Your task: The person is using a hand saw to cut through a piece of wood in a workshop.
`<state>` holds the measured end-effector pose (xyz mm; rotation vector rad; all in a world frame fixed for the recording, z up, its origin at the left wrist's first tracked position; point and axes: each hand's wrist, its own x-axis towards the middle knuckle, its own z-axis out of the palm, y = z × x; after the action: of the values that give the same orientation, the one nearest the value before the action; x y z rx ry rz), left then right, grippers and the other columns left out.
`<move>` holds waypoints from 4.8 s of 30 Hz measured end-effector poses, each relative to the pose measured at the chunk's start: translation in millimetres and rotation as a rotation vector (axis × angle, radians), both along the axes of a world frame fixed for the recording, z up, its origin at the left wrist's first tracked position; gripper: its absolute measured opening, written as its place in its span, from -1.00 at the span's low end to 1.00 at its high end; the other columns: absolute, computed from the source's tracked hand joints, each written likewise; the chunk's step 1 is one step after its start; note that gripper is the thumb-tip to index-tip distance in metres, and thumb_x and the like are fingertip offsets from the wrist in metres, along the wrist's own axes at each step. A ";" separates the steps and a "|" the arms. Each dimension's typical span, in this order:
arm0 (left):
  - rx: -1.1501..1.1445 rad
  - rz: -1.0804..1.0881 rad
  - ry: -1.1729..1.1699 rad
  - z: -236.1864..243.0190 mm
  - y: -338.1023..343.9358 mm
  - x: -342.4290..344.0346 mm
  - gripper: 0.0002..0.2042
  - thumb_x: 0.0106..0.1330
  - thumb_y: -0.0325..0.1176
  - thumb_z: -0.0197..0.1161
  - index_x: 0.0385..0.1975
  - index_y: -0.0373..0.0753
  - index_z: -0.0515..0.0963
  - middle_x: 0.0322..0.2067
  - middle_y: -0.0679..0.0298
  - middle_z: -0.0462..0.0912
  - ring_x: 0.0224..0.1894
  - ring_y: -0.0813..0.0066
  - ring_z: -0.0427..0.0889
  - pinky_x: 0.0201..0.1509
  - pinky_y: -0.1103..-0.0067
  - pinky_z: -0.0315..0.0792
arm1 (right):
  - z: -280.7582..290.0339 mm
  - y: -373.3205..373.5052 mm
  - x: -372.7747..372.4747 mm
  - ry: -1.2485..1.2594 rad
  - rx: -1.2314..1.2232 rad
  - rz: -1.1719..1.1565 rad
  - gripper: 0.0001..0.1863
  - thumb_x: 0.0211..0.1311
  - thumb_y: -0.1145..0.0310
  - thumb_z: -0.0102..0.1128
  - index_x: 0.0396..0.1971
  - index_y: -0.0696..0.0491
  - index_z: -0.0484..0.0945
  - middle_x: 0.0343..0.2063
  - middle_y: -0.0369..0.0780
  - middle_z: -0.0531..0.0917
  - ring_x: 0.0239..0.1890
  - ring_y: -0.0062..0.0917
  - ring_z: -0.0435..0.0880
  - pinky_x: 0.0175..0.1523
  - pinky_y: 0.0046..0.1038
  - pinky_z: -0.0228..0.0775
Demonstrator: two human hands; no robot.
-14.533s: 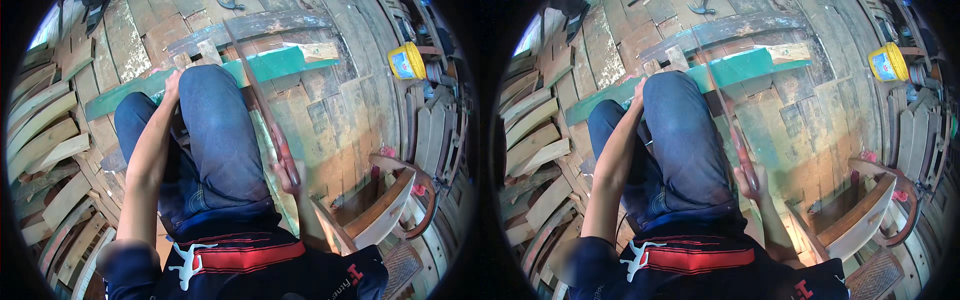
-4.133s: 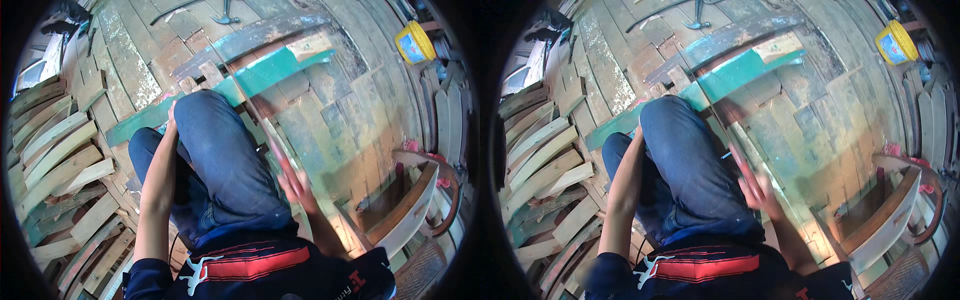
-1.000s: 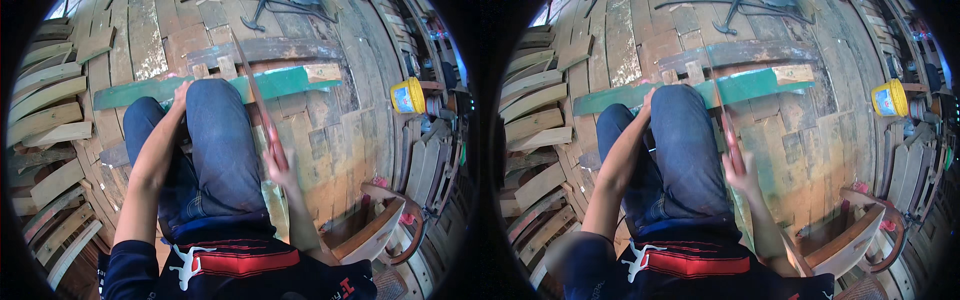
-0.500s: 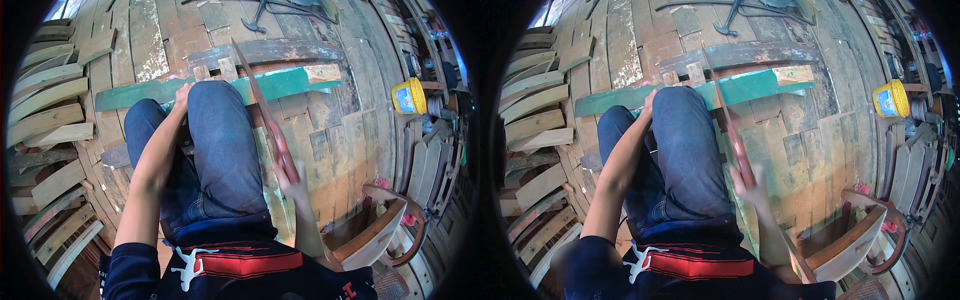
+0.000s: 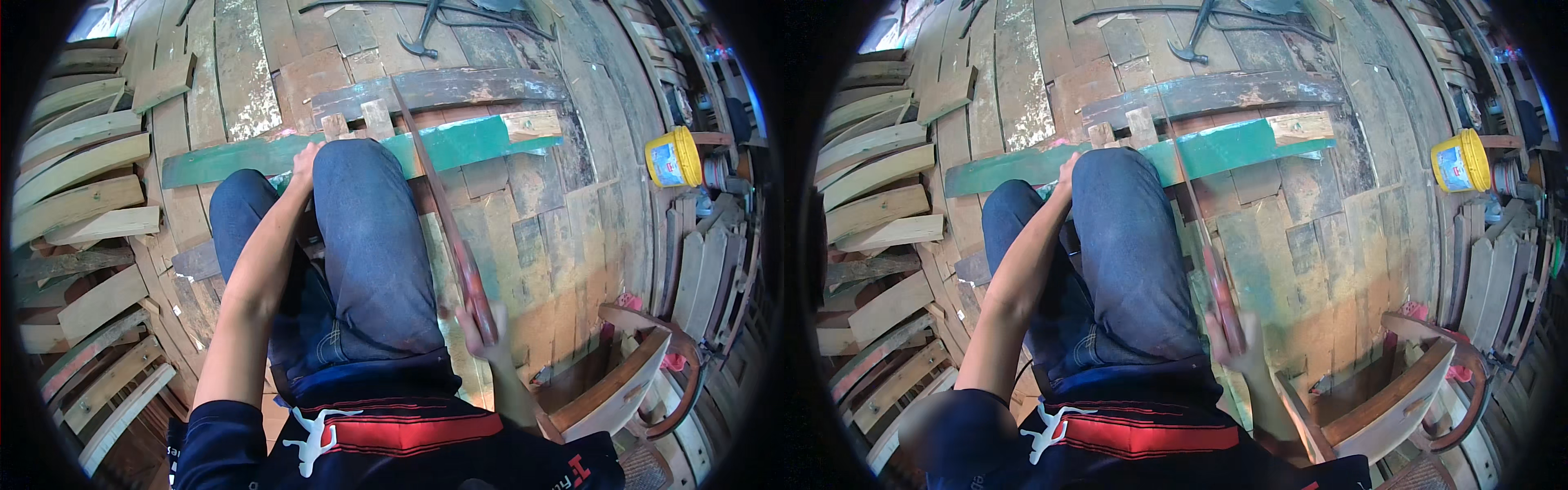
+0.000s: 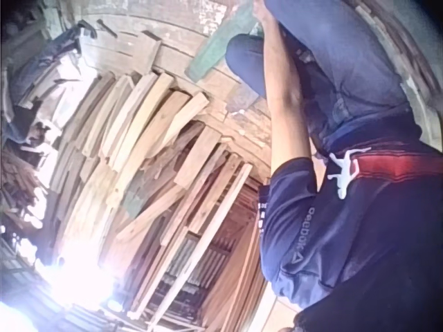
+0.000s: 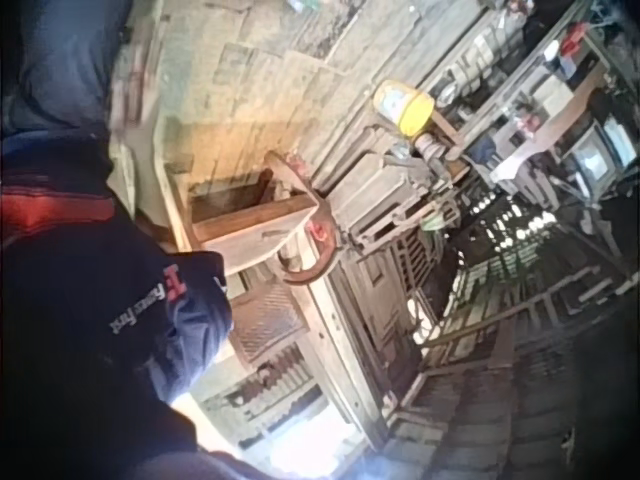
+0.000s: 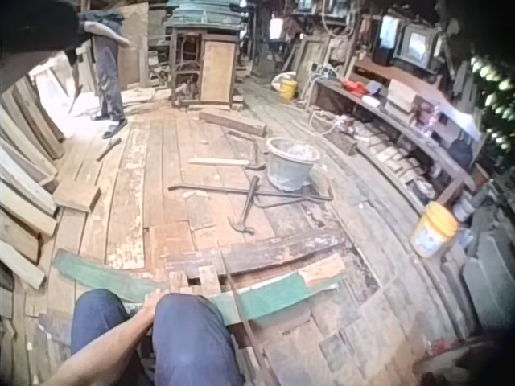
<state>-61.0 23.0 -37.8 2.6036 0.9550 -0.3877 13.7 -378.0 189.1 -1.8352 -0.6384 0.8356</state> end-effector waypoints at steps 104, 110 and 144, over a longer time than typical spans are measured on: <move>-0.027 -0.026 -0.019 10.9 3.6 12.6 -0.66 0.17 -0.09 0.03 -0.18 -0.18 0.46 -0.29 -0.01 0.56 -0.23 0.00 0.61 -0.20 0.20 0.49 | -48.3 -8.0 3.7 0.060 0.036 -0.040 -0.92 0.05 0.50 0.13 -0.53 0.19 0.48 -0.79 -0.29 0.31 -0.71 -0.65 0.31 -0.60 -0.51 0.13; -0.021 -0.071 -0.102 -10.4 11.7 4.0 -0.66 0.18 -0.08 0.03 -0.18 -0.16 0.45 -0.31 -0.03 0.55 -0.26 -0.05 0.59 -0.22 0.20 0.49 | -74.4 71.2 49.1 -0.037 0.140 -0.076 -0.79 0.11 0.46 0.14 -0.66 0.15 0.37 -0.79 -0.32 0.33 -0.70 -0.71 0.31 -0.59 -0.51 0.14; -0.124 0.011 0.088 22.2 -10.2 20.8 -0.65 0.17 -0.07 0.04 -0.15 -0.14 0.46 -0.24 -0.03 0.53 -0.18 -0.03 0.58 -0.14 0.20 0.48 | -2.6 -33.6 -26.7 0.079 0.039 -0.174 -0.78 0.05 0.57 0.07 -0.24 0.21 0.49 -0.68 -0.26 0.39 -0.61 -0.72 0.30 -0.52 -0.62 0.15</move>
<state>-40.3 12.9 -15.6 2.4866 0.9418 -0.5448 -13.1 -411.6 186.5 -1.7852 -0.4351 0.7703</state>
